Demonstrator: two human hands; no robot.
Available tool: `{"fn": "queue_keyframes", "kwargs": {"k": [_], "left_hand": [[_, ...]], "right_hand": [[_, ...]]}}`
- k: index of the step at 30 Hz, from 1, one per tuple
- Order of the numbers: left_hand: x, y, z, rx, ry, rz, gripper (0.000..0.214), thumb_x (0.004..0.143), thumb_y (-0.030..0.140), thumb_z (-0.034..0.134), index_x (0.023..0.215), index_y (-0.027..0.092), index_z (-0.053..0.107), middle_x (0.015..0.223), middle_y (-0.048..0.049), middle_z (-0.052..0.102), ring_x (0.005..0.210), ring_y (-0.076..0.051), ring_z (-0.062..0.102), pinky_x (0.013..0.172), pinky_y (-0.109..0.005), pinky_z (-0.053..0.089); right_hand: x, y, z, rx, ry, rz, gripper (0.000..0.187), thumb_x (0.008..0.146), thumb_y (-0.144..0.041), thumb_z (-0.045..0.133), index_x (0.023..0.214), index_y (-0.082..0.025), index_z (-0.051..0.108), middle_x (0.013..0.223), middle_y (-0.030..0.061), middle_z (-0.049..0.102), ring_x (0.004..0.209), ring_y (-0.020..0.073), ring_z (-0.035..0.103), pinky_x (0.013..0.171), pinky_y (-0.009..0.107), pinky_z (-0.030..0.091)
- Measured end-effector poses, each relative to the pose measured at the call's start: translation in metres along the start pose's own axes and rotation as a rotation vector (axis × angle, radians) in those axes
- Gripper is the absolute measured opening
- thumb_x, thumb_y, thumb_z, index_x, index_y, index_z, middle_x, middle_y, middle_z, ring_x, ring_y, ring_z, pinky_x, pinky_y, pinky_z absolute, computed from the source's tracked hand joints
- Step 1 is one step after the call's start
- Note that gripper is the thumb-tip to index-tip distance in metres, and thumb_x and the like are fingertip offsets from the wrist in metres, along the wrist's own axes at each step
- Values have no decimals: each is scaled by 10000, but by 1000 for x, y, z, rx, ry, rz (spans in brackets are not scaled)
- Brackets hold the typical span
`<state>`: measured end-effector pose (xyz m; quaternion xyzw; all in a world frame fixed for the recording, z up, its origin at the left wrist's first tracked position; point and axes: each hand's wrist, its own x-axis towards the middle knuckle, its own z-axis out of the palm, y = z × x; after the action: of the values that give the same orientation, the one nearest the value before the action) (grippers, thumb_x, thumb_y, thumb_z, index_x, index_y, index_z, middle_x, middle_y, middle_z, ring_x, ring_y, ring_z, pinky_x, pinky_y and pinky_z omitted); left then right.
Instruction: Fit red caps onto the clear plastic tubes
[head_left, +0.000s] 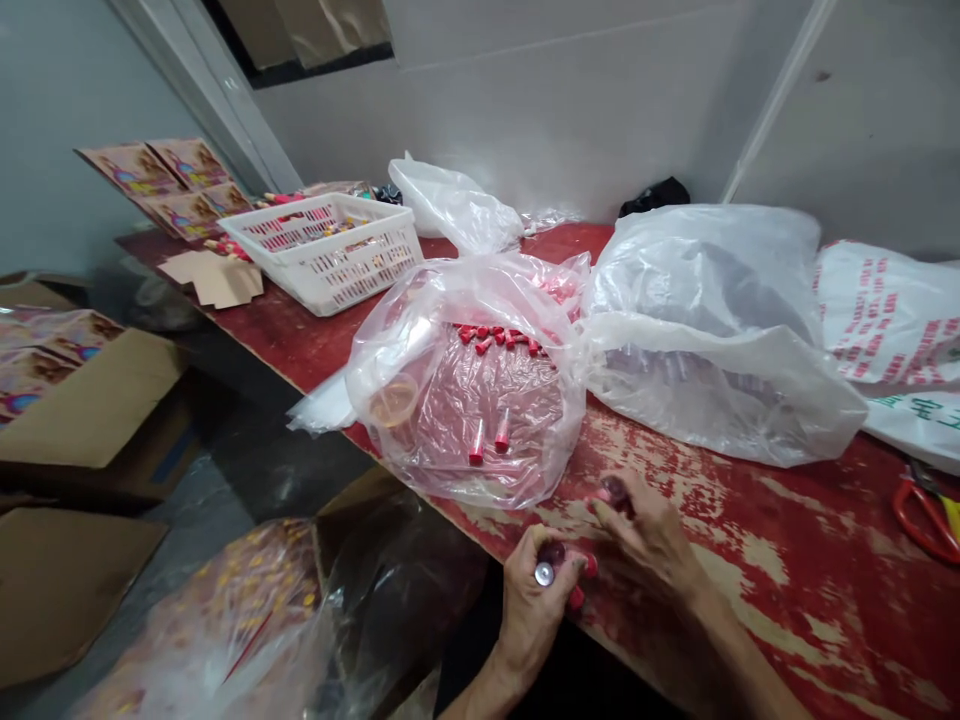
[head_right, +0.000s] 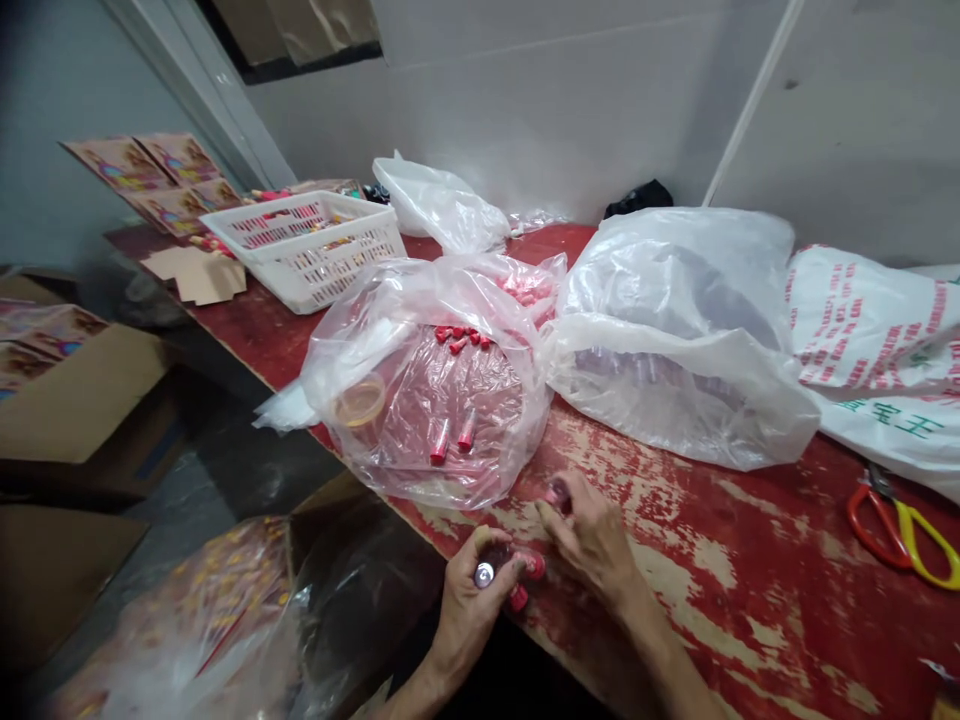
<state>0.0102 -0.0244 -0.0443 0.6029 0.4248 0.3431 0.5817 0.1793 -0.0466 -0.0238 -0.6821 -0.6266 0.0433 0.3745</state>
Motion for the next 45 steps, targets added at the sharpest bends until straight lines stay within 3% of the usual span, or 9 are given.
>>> {"fn": "queue_keyframes", "kwargs": {"k": [4,6,10,15,24,32,37,42,45], "left_hand": [[6,-1,12,352,-8,421,103,780,186,609,879,173,583,848,-57,622,800,-201,605,733,-318,506],[8,0,20,451,-48,586,126,798,143,559,921,166,580,865,-76,635,832,-217,601,745,-335,511],[10,5,32,591,-143,726,212,827,115,487,1007,167,586,877,-87,649,816,-220,597,711,-325,519],[10,9,31,599,-202,651,272,838,170,501,1092,179,598,923,-93,647,848,-222,599,734,-324,524],[15,3,19,556,-283,552,329,722,231,721,1046,223,664,930,-55,668,858,-214,606,760,-312,521],[16,-2,-2,430,-195,622,365,765,305,677,1120,222,655,1033,-89,683,938,-245,597,802,-367,511],[14,5,-11,111,-49,314,171,716,200,702,885,217,715,880,-49,697,868,-213,604,803,-332,486],[11,1,-14,-391,51,-104,226,722,328,698,851,168,604,642,12,629,480,-104,540,496,-213,431],[10,-1,-17,-475,49,-104,267,683,331,727,842,164,592,629,26,617,498,-100,554,517,-201,430]], "right_hand": [[-49,22,-14,-149,106,-24,185,938,-347,428,993,-189,507,767,22,599,637,153,601,564,242,463],[-64,28,-10,-179,93,-42,200,954,-351,391,993,-192,507,788,32,612,656,163,618,571,254,486],[-79,32,3,-147,101,-23,236,958,-355,384,1080,-183,491,879,67,642,749,190,646,626,291,527],[-83,29,12,-76,44,-25,211,935,-254,382,1111,-196,483,977,89,636,871,225,632,735,371,531],[-80,10,15,35,-55,-7,277,868,-141,360,1125,-198,445,1003,90,605,895,214,609,728,360,523],[-62,-13,23,129,-158,-30,289,836,-128,386,1113,-194,431,983,103,579,865,220,587,696,359,519],[-39,-16,12,185,-376,-85,288,888,-172,392,1159,-217,481,1081,96,575,976,202,577,830,351,506],[18,-29,12,60,-104,-17,211,921,-224,356,980,-190,556,903,79,608,820,188,600,743,307,487],[68,-47,39,-99,-257,22,247,948,-222,316,995,-175,554,966,75,614,895,166,589,812,264,441]]}}
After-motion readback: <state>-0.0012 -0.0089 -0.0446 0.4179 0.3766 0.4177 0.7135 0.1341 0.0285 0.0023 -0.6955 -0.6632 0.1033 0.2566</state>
